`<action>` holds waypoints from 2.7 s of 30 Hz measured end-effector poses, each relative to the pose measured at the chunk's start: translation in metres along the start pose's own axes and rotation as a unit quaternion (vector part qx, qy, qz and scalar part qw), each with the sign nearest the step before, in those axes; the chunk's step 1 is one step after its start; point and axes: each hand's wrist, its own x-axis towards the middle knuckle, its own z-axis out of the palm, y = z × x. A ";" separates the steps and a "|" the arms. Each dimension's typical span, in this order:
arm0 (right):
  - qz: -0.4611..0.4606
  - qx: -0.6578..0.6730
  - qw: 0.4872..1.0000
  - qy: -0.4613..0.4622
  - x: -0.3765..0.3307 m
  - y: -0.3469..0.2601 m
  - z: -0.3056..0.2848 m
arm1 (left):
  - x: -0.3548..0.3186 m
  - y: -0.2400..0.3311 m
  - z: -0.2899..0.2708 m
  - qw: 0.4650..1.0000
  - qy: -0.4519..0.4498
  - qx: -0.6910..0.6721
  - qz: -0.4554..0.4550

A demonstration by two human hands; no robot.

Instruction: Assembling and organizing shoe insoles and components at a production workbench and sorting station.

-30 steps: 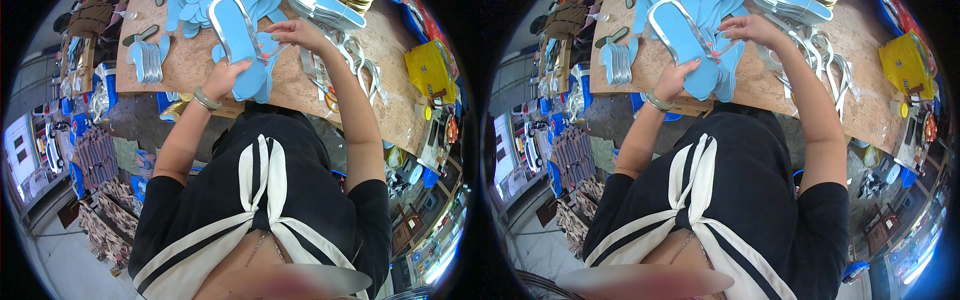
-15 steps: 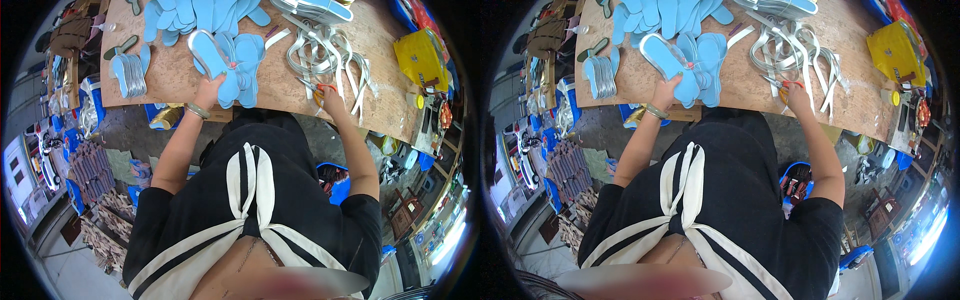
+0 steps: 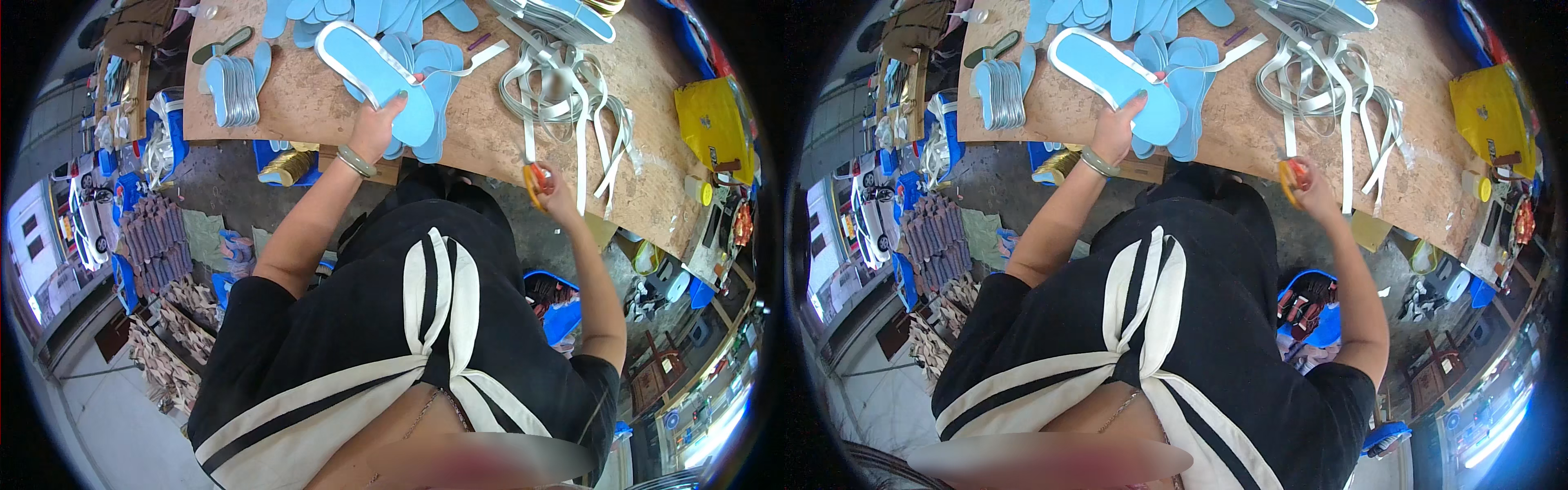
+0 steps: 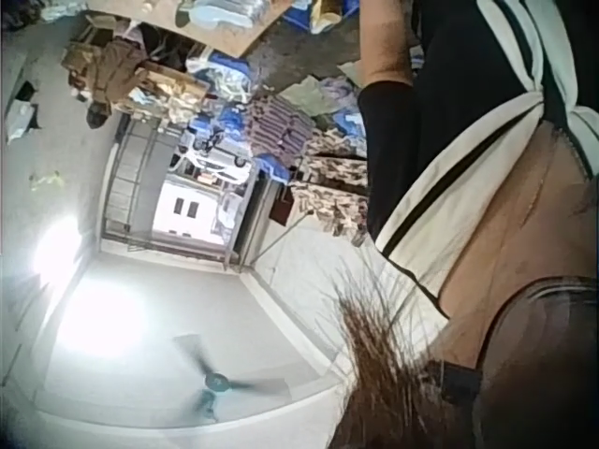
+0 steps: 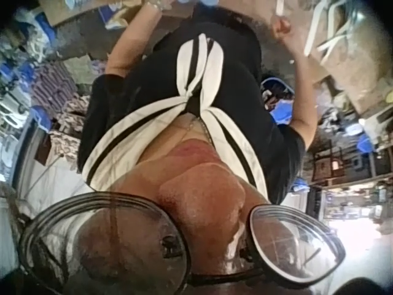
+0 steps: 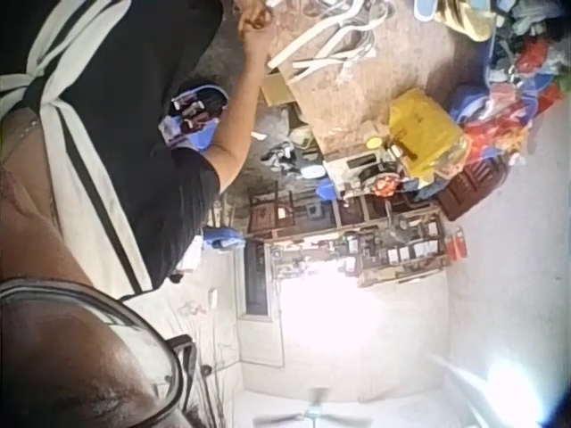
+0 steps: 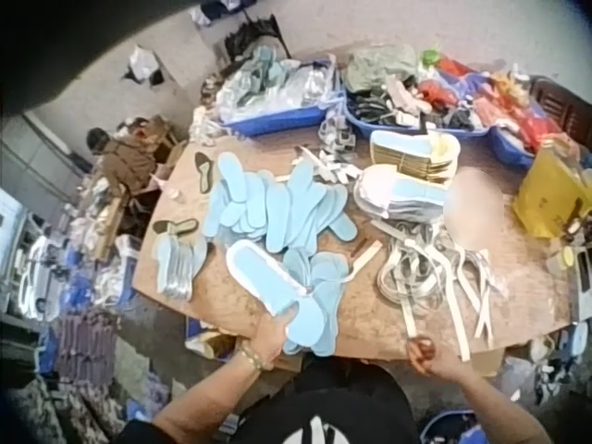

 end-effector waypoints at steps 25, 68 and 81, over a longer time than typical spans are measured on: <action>-0.141 0.279 0.948 -0.064 0.005 -0.153 0.045 | -0.002 -0.014 -0.038 0.916 -0.115 0.325 0.206; -0.316 0.183 0.930 -0.044 -0.020 -0.241 0.030 | -0.014 0.128 0.013 0.982 -0.152 -0.092 0.059; -0.529 0.247 0.810 0.056 -0.019 -0.315 -0.004 | -0.009 0.131 0.029 0.974 0.092 0.082 0.190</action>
